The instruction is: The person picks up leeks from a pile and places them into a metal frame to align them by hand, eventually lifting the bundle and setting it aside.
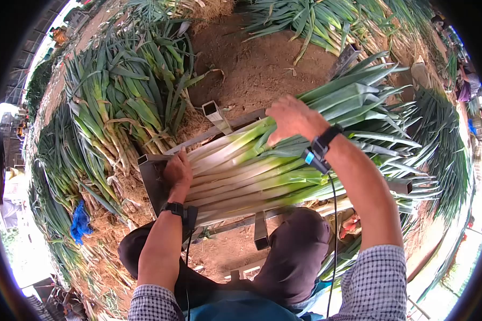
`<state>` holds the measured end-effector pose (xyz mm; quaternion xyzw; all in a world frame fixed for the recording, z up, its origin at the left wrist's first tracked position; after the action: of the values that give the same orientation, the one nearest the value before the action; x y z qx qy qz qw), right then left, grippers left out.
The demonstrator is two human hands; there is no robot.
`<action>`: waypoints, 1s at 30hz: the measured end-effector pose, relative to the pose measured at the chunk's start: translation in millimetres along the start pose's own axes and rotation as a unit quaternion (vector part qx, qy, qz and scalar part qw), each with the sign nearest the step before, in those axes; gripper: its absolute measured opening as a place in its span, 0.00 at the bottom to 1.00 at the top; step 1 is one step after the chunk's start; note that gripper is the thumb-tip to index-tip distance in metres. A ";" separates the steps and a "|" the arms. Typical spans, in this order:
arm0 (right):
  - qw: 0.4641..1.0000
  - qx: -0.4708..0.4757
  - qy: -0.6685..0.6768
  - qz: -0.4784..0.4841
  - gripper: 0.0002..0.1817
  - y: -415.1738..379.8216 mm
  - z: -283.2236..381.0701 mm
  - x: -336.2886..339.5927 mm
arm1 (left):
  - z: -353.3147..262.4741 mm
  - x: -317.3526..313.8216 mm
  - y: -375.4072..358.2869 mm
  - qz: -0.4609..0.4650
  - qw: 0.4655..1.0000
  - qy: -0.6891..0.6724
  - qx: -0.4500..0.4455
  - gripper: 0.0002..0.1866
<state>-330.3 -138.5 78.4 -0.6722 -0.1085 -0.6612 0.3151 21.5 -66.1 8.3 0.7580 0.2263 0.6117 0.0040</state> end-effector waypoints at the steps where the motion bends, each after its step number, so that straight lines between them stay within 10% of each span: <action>1: 0.999 -0.007 0.027 -0.027 0.46 -3.2 1.1 3.3 | 6.5 8.2 -0.2 -0.010 1.000 -0.016 -0.007 0.22; 12: 0.935 0.050 0.010 -0.351 0.30 -71.7 25.3 37.6 | -6.2 -3.4 -12.3 -0.120 0.991 -0.040 -0.032 0.18; 21: 0.953 -0.071 -0.035 -0.292 0.13 -37.3 14.2 -7.2 | 2.6 -13.4 -14.7 -0.047 0.998 0.041 0.012 0.24; 24: 0.912 0.001 -0.118 -0.393 0.12 -29.6 36.7 40.7 | 2.3 -3.6 -17.6 -0.056 0.997 0.047 0.007 0.23; 30: 0.975 0.019 0.023 -0.222 0.24 -22.6 16.5 -5.5 | 5.6 -10.6 -19.1 -0.086 0.996 -0.032 0.000 0.20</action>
<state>-330.1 -110.0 80.7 -0.6101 -0.2606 -0.7274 0.1756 18.6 -51.1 -8.4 0.7547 0.2907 0.5847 0.0640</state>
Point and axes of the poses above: each hand's wrist, its own y-axis towards the middle knuckle, its own x-axis out of the back of the hand, z = x × y, the point moved 7 cm from there along y, towards the middle knuckle, and after that the axes turned 10 degrees about -z, right-handed, at the moved point
